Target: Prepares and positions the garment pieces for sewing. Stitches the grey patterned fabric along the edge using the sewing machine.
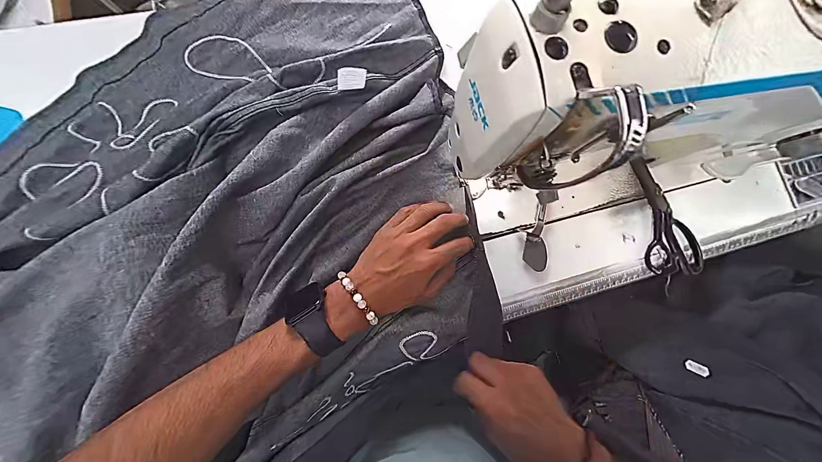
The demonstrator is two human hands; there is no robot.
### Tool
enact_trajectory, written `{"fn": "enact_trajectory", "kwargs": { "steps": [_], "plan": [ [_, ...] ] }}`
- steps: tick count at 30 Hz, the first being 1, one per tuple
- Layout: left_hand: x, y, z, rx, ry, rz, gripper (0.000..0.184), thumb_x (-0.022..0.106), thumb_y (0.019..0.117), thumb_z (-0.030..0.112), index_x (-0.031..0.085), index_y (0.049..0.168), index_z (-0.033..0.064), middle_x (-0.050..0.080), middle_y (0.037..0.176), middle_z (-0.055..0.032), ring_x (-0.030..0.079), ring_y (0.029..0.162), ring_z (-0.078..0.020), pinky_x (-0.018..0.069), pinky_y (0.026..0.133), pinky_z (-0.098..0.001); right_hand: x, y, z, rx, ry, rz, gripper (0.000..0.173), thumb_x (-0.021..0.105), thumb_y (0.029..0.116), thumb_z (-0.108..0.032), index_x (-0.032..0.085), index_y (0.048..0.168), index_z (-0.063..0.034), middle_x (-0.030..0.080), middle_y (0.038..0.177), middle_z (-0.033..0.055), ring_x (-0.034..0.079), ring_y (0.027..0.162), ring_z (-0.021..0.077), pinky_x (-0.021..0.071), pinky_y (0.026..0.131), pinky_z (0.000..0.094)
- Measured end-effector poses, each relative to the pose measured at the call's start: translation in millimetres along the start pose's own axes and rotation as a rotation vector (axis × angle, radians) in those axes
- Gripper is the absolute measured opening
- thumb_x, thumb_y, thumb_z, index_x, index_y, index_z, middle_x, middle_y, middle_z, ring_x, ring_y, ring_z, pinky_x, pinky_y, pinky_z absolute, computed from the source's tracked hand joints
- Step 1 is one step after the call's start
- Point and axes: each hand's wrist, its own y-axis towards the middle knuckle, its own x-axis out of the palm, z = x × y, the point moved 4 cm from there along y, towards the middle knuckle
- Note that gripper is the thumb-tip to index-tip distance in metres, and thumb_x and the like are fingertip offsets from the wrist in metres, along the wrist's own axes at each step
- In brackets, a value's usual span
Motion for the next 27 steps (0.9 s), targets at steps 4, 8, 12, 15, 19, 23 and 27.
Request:
{"fn": "enact_trajectory", "kwargs": {
  "steps": [4,8,12,15,19,23,27],
  "plan": [
    [-0.6,-2.0,3.6,-0.005,0.073,0.031,0.032,0.050,0.1053,0.025,0.072,0.126,0.0177,0.068,0.135,-0.0042,0.056,0.135,-0.0230,0.0404,0.117,-0.0446,16.2,18.5,1.4,0.093,0.176,-0.578,0.028,0.063,0.0938,-0.018,0.070,0.121,-0.0146,0.072,0.104,0.0127,0.072,0.085,0.0314,0.0587,0.067,0.0539],
    [-1.9,-3.9,3.5,-0.004,0.045,0.031,0.029,0.050,0.1051,0.024,0.075,0.118,0.0150,0.068,0.135,-0.0043,0.056,0.135,-0.0231,0.0388,0.118,-0.0463,-55.0,65.2,21.6,0.263,0.315,0.269,0.022,0.056,0.1027,-0.020,0.076,0.108,-0.0105,0.072,0.085,-0.0002,0.068,0.070,0.0090,0.0598,0.062,0.0312],
    [-2.4,1.5,4.3,-0.087,0.026,0.052,0.026,0.053,0.1026,0.024,0.075,0.111,0.0129,0.069,0.131,-0.0036,0.058,0.132,-0.0223,0.0435,0.114,-0.0439,-71.0,106.9,59.0,0.600,0.104,0.487,0.025,0.064,0.1006,-0.035,0.076,0.112,-0.0172,0.072,0.092,-0.0008,0.067,0.074,0.0118,0.0575,0.066,0.0362],
    [-1.3,2.7,1.8,-0.156,0.056,0.074,0.027,0.055,0.1027,0.029,0.074,0.113,0.0133,0.068,0.129,-0.0037,0.058,0.129,-0.0223,0.0465,0.108,-0.0416,-64.3,117.3,55.4,0.666,0.028,0.473,0.021,0.071,0.0943,-0.040,0.078,0.101,-0.0210,0.070,0.083,-0.0036,0.065,0.071,0.0138,0.0536,0.063,0.0408],
    [0.3,2.5,1.2,-0.156,0.113,0.050,0.032,0.051,0.1037,0.032,0.072,0.125,0.0191,0.065,0.135,-0.0043,0.056,0.130,-0.0239,0.0432,0.109,-0.0435,-63.5,120.0,51.2,0.670,-0.065,0.476,0.016,0.071,0.0912,-0.035,0.078,0.095,-0.0205,0.069,0.079,-0.0035,0.065,0.068,0.0143,0.0517,0.058,0.0406],
    [0.6,2.1,0.1,-0.160,0.129,0.038,0.035,0.050,0.1040,0.033,0.071,0.130,0.0225,0.063,0.137,-0.0038,0.054,0.130,-0.0241,0.0416,0.109,-0.0448,-65.9,122.6,47.4,0.651,-0.116,0.429,0.019,0.070,0.0905,-0.035,0.077,0.096,-0.0181,0.068,0.081,-0.0008,0.065,0.070,0.0170,0.0516,0.059,0.0420],
    [0.9,2.8,0.5,-0.157,0.138,0.018,0.035,0.049,0.1038,0.034,0.070,0.130,0.0222,0.062,0.139,-0.0036,0.054,0.131,-0.0242,0.0409,0.108,-0.0456,-65.9,120.3,50.6,0.645,-0.085,0.466,0.013,0.070,0.0921,-0.028,0.076,0.094,-0.0177,0.068,0.081,-0.0001,0.064,0.068,0.0170,0.0506,0.058,0.0411]
  ]
}}
